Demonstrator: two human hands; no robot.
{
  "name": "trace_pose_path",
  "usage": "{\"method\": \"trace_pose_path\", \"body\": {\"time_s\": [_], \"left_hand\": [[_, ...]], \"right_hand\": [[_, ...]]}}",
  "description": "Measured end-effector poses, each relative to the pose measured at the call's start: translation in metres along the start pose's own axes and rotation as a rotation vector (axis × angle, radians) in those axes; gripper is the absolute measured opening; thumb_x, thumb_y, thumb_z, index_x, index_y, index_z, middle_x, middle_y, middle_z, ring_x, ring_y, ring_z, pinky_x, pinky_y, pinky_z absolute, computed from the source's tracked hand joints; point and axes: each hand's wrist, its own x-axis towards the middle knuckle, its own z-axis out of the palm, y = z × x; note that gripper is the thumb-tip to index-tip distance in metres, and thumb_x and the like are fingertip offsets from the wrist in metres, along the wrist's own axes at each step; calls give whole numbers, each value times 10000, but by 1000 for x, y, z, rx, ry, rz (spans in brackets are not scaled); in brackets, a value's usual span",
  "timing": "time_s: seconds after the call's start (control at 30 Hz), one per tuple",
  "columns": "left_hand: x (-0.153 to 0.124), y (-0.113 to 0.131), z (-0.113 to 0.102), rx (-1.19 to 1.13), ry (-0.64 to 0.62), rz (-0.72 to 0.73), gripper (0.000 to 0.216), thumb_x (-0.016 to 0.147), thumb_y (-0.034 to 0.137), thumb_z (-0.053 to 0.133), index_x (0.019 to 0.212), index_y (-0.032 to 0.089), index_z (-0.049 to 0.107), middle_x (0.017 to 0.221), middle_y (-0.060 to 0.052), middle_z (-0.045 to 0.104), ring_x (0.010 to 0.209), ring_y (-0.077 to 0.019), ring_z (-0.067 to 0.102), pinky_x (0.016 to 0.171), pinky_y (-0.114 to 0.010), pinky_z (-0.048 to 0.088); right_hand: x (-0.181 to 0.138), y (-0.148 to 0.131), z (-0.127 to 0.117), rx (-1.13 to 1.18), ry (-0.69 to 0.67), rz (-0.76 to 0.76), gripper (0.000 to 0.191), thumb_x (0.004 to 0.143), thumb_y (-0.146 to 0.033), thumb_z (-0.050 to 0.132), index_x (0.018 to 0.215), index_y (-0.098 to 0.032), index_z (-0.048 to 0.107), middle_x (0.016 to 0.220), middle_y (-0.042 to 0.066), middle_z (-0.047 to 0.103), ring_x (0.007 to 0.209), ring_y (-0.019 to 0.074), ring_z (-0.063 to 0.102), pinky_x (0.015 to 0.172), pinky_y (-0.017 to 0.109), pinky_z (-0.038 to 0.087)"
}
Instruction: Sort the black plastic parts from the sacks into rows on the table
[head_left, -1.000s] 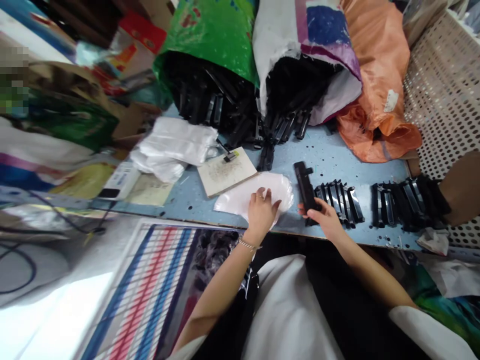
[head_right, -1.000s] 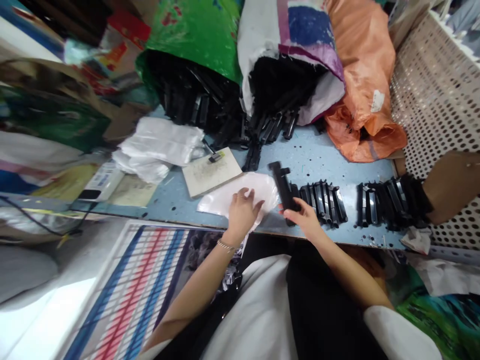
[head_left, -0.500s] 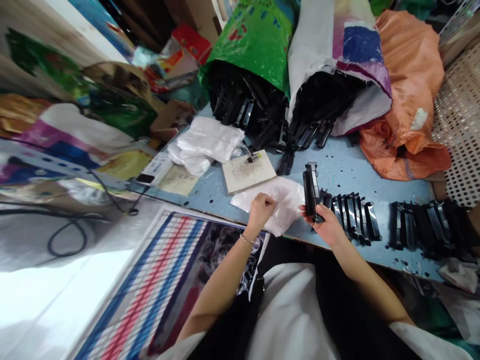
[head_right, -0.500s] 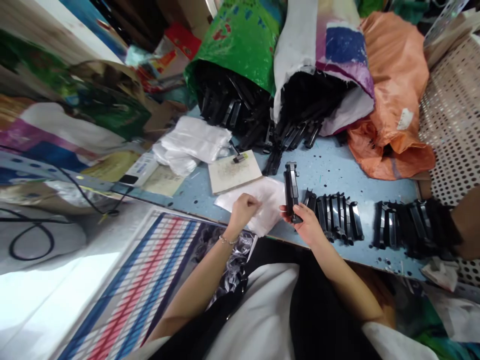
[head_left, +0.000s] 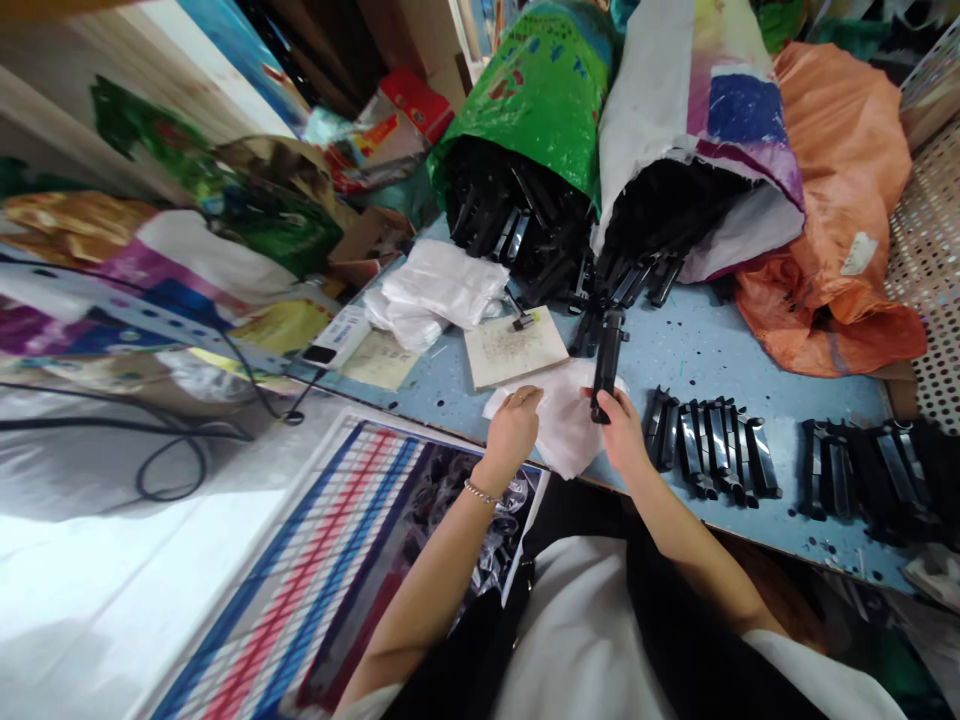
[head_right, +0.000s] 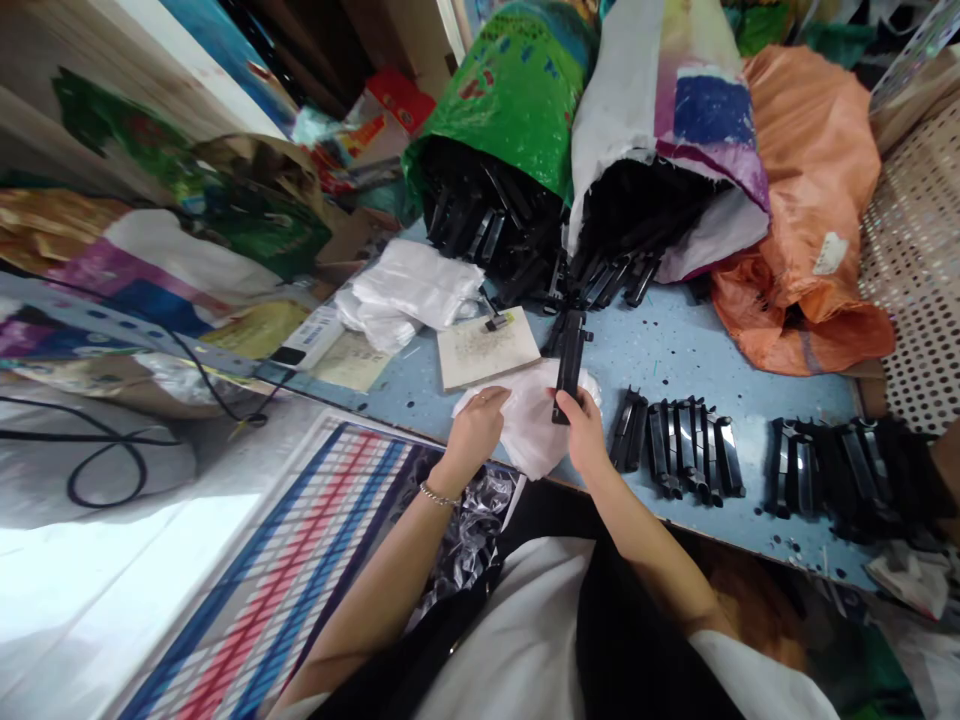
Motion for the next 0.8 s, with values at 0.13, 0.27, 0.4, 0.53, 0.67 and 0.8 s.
{"method": "trace_pose_path", "body": {"time_s": [0.13,0.27,0.4,0.53,0.67,0.8], "left_hand": [[3,-9,-1,-164,2,-11,564,787,14,475,1320,151,594,1381,-139,581,1174,-238,628,993,-382,552],[-4,3,2,-228,35,45,642,815,-5,445,1433,160,499,1421,-159,544,1279,-248,572,1056,-417,522],[-35,37,-5,-246,-37,273,680,907,10,384,1549,225,333,1487,-138,492,1401,-231,466,1154,-429,444],[-65,60,-7,-320,-155,397,749,904,-16,362,1582,279,243,1483,-122,488,1379,-204,488,1146,-401,459],[-71,64,2,-354,-164,312,753,882,59,488,1578,226,253,1460,-165,473,1370,-254,485,1117,-440,485],[-79,67,-28,-355,-57,130,425,946,177,500,1351,277,580,1200,-97,659,1141,-223,642,1018,-412,559]], "right_hand": [[-38,-12,-40,139,-406,465,391,807,-456,702,1014,-127,654,888,82,746,607,113,578,555,236,458],[-49,2,-57,380,-565,978,499,893,-537,552,1054,-67,603,750,41,665,441,39,390,408,166,333],[-30,24,-48,346,-523,905,492,905,-615,486,956,-133,573,581,-82,459,375,27,231,360,151,238],[-27,23,-40,-59,-352,577,402,872,-605,554,809,-210,510,576,-82,442,419,65,315,419,191,300],[-49,11,-38,-558,-323,116,227,833,-362,689,968,-234,560,810,-38,578,675,121,526,652,252,455],[-71,-12,-39,-800,-597,50,198,969,-370,512,1067,-226,607,867,5,610,768,161,589,738,306,487]]}}
